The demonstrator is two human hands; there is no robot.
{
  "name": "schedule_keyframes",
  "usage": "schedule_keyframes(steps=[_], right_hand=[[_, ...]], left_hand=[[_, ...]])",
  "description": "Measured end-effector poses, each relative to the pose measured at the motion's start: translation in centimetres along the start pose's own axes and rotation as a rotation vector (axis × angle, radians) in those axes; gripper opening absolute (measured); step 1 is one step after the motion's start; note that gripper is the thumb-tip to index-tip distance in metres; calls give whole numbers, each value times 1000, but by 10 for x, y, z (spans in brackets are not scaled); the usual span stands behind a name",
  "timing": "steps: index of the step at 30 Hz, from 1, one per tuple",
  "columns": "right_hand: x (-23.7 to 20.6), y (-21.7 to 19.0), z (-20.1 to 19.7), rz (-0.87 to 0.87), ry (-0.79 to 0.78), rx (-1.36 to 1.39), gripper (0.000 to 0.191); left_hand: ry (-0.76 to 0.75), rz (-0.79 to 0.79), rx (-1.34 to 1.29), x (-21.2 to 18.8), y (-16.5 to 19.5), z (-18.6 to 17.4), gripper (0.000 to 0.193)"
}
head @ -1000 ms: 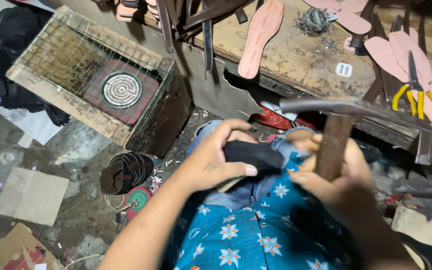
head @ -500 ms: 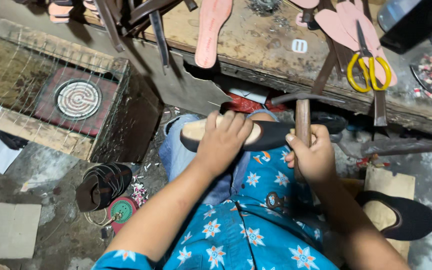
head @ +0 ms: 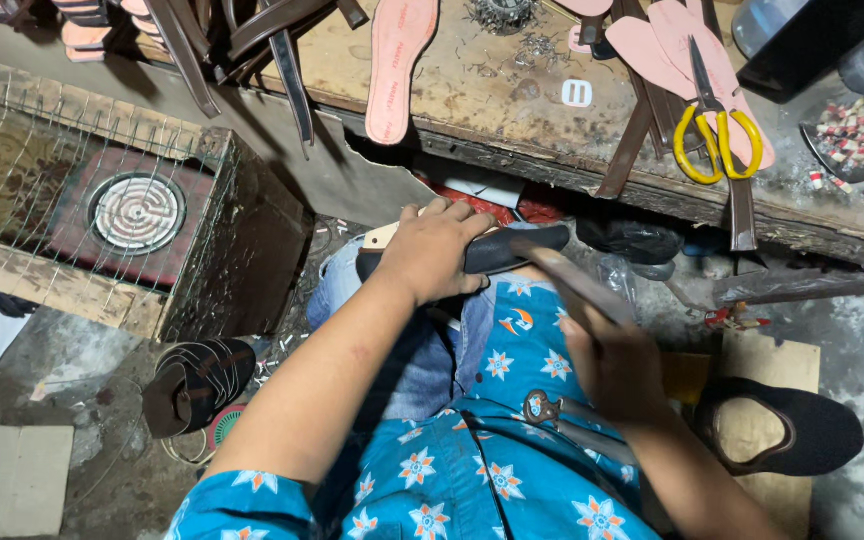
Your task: The person sits on the floor of a shoe workshop and works on a shoe held across their lap. They hammer the shoe with a cobbler's hammer, heat a strip over a small charcoal heater, press a pink insole into the shoe, and hammer the insole edge to secure it.
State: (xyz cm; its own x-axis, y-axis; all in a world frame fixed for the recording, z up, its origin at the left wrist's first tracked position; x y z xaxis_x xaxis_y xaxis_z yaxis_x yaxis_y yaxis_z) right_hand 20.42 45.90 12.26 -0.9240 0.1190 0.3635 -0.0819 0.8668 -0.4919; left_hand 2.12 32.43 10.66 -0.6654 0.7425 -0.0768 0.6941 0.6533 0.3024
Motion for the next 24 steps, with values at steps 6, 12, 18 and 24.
schedule_keyframes(steps=[6,12,18,24], right_hand=[[4,24,8,69,0,-39,41],[19,38,-25,284,-11,20,54],[19,14,-26,87,-2,24,44],[24,25,-24,189,0,46,50]], left_hand=[[-10,-9,-15,-1,-1,-1,76],[30,-5,-43,-10,-5,-11,75],[-5,-19,-63,-1,-8,-4,73],[-4,-12,-65,5,-10,-3,73]])
Point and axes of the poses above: each hand's wrist, its own x-axis towards the middle knuckle, its own z-axis out of the palm, y = z × x, the point moved 9 cm from there along x, towards the middle knuckle, and after that the axes turned 7 degrees about -z, right-handed, at the moved point
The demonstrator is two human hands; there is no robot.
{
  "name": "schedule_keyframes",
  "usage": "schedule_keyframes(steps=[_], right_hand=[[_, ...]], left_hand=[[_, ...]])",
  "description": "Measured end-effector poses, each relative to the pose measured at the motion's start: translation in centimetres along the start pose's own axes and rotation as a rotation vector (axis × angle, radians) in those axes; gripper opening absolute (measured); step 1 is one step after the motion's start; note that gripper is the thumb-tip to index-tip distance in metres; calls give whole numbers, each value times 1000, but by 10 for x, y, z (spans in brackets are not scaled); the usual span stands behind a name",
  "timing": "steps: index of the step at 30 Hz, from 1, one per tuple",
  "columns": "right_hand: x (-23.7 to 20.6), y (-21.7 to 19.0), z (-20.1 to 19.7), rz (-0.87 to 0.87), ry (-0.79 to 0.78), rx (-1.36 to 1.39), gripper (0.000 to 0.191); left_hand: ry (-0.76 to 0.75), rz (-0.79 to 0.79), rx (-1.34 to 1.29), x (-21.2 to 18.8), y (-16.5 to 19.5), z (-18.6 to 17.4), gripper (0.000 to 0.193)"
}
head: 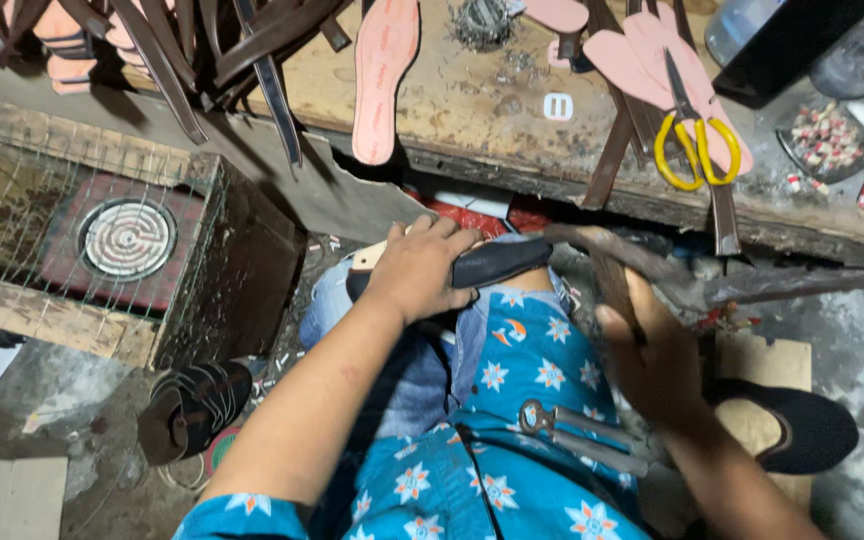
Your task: The person sits on the floor of a shoe workshop and works on a shoe held across their lap. They hammer the shoe with a cobbler's hammer, heat a strip over a small charcoal heater, press a pink insole into the shoe, and hammer the insole edge to secure it.
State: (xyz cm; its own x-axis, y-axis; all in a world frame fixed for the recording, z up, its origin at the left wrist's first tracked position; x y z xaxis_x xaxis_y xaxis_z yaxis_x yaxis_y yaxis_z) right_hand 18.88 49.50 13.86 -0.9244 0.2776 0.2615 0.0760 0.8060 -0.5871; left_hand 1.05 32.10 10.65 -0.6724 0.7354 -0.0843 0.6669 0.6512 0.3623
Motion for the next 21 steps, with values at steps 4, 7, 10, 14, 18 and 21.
schedule_keyframes(steps=[4,7,10,14,18,21], right_hand=[[6,0,-2,38,-10,50,53],[5,13,-6,217,43,182,60],[4,23,-2,323,0,219,64],[-1,42,5,457,-39,283,66],[1,48,9,387,23,422,66],[-3,59,19,482,6,489,67]], left_hand=[[-19,-7,11,1,2,0,74],[-25,-21,13,2,2,-2,75],[-46,-33,19,3,2,-3,74],[1,3,24,2,6,-7,76],[-47,-34,14,3,3,-2,75],[-48,-43,27,5,1,-4,74]])
Point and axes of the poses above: each hand's wrist, its own x-axis towards the middle knuckle, its own z-axis out of the palm, y = z × x, the point moved 9 cm from there along x, towards the middle knuckle, and after that the axes turned 7 degrees about -z, right-handed, at the moved point
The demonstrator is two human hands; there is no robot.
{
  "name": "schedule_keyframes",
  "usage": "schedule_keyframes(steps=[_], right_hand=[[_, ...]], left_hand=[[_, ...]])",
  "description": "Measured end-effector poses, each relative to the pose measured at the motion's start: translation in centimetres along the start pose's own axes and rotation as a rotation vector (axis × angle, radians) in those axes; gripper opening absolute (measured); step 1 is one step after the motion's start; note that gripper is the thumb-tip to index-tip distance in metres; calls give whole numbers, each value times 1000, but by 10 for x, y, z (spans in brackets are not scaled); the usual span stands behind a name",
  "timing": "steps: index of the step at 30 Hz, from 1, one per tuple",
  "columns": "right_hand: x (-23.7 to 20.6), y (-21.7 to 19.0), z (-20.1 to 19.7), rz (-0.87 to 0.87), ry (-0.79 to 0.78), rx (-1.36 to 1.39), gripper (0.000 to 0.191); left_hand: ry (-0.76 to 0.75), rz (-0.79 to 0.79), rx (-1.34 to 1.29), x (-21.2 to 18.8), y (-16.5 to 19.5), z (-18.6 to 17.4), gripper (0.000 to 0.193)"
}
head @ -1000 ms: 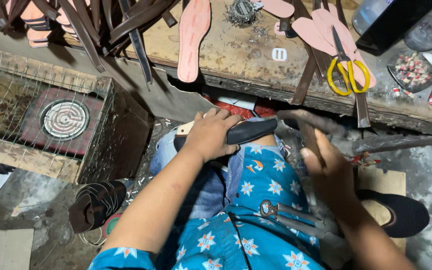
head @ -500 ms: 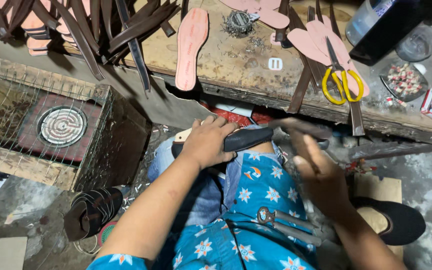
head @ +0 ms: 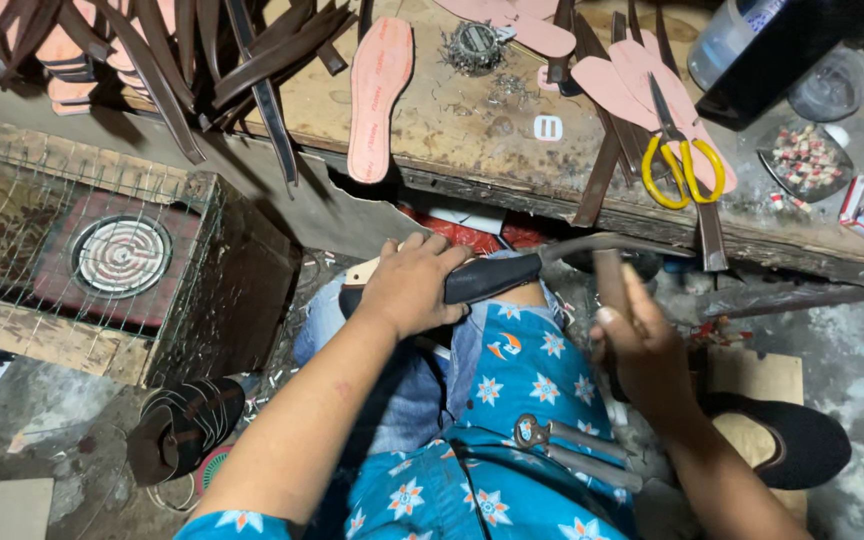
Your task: The person sits on the floor of a shoe workshop and works on a shoe held across their lap. They hammer the shoe with a cobbler's hammer, heat a strip over a small charcoal heater, press a pink insole into the shoe, and hammer the insole edge to secure it.
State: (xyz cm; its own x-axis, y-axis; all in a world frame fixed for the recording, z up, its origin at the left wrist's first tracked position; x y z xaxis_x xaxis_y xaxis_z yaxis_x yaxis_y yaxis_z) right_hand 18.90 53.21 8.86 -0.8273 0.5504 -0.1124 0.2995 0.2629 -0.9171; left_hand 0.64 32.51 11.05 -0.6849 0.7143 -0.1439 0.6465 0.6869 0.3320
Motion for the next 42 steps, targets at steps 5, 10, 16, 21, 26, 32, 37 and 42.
schedule_keyframes(steps=[5,10,16,21,26,32,37,42], right_hand=[[-12,-37,2,-430,-10,-354,61],[-16,-40,15,-414,-23,-584,49],[-17,-62,26,-509,-21,-437,52],[-20,-71,38,-550,-76,-474,47],[-17,-51,52,-298,-196,-641,32],[-26,-103,73,-531,-159,-640,24],[-39,-124,82,-671,-232,-479,40],[-25,-54,73,-267,-255,-560,43]], left_hand=[[-11,3,-31,2,-1,1,73],[-4,-6,-39,8,-5,5,75],[-15,-22,-47,8,-15,1,75],[-47,-24,-64,4,-13,-1,76],[-59,-35,-66,4,-14,-2,74],[-72,-50,-98,3,-17,-3,74],[-70,-55,-83,2,-20,-2,71],[-56,-52,-82,6,-21,-2,73]])
Point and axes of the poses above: each hand's wrist, its own x-axis towards the middle knuckle, its own z-axis out of the palm, y = z × x, the point moved 9 cm from there along x, towards the middle knuckle, and after that the axes turned 7 degrees about -z, right-handed, at the moved point
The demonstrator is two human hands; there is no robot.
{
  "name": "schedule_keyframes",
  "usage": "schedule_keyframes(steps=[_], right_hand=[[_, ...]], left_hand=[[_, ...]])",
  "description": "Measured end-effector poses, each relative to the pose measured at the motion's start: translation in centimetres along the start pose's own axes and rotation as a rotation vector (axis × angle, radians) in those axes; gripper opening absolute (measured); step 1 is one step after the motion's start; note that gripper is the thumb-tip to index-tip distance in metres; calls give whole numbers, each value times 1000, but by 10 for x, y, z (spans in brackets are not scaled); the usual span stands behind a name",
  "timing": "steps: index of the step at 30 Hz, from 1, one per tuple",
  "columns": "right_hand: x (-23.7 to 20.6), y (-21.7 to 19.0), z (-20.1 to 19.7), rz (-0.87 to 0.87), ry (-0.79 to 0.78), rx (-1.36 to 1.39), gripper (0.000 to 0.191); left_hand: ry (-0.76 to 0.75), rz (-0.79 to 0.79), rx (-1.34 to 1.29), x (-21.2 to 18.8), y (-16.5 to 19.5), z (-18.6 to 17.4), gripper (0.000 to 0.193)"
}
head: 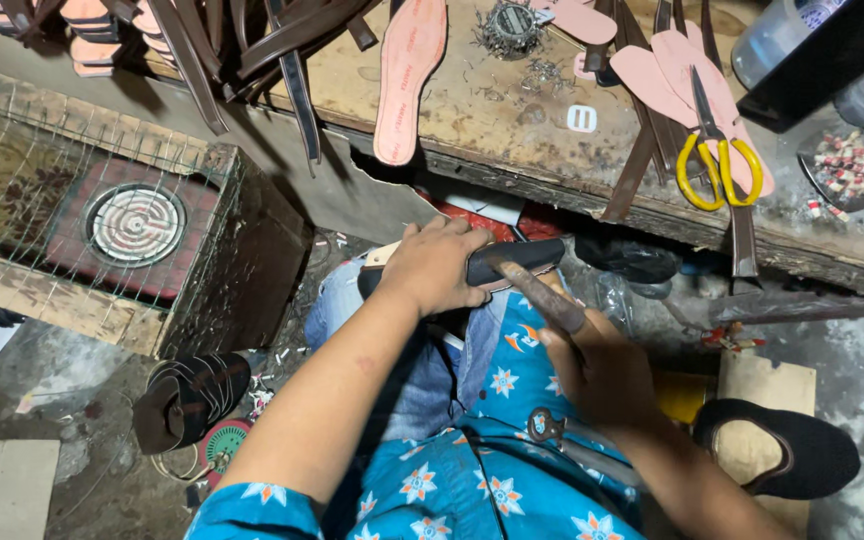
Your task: The person sits on the floor of a shoe workshop and works on a shoe held across their lap. They hammer the shoe with a cobbler's hammer, heat a strip over a small charcoal heater, press a pink insole into the shoe, and hammer the insole edge to secure it.
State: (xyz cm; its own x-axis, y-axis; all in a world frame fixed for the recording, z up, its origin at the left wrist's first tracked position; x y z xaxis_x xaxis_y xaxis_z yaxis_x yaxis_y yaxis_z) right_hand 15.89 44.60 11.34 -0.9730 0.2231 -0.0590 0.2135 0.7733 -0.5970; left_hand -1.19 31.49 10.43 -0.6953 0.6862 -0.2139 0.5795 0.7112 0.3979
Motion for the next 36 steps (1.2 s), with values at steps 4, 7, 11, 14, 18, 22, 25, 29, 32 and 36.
schedule_keyframes(steps=[4,7,11,14,18,22,25,29,32,36], right_hand=[[10,26,-31,-68,225,-119,42],[4,59,-47,126,136,-137,57],[-6,36,-64,-194,367,-10,58],[-2,44,-55,-109,382,-44,58],[8,75,-53,120,206,-25,62],[2,73,-73,52,309,-42,64],[4,63,-66,-112,290,-32,57],[11,82,-58,-20,241,-35,60],[6,110,-51,194,308,515,66],[7,86,-48,16,264,250,56]], left_hand=[[23,25,2,-4,2,-2,75],[11,21,9,-9,0,-2,74],[19,14,-23,-4,1,-4,73],[13,23,-21,1,5,-2,71],[32,14,-34,5,6,-2,74],[60,47,-22,5,9,-4,73],[60,59,-11,3,15,1,74],[42,50,9,8,18,3,75],[33,33,16,8,17,2,76],[61,52,16,8,18,-1,73]])
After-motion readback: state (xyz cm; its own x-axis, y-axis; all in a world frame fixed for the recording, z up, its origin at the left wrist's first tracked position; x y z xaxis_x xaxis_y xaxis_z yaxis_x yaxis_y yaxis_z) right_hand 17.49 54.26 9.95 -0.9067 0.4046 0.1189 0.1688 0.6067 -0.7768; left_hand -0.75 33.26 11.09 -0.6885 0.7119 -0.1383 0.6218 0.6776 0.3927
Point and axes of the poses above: each hand's wrist, its own x-axis towards the middle knuckle, its own z-axis out of the palm, y = z × x, the point moved 9 cm from there along x, towards the middle knuckle, and after that the axes turned 7 degrees about -z, right-handed, at the moved point
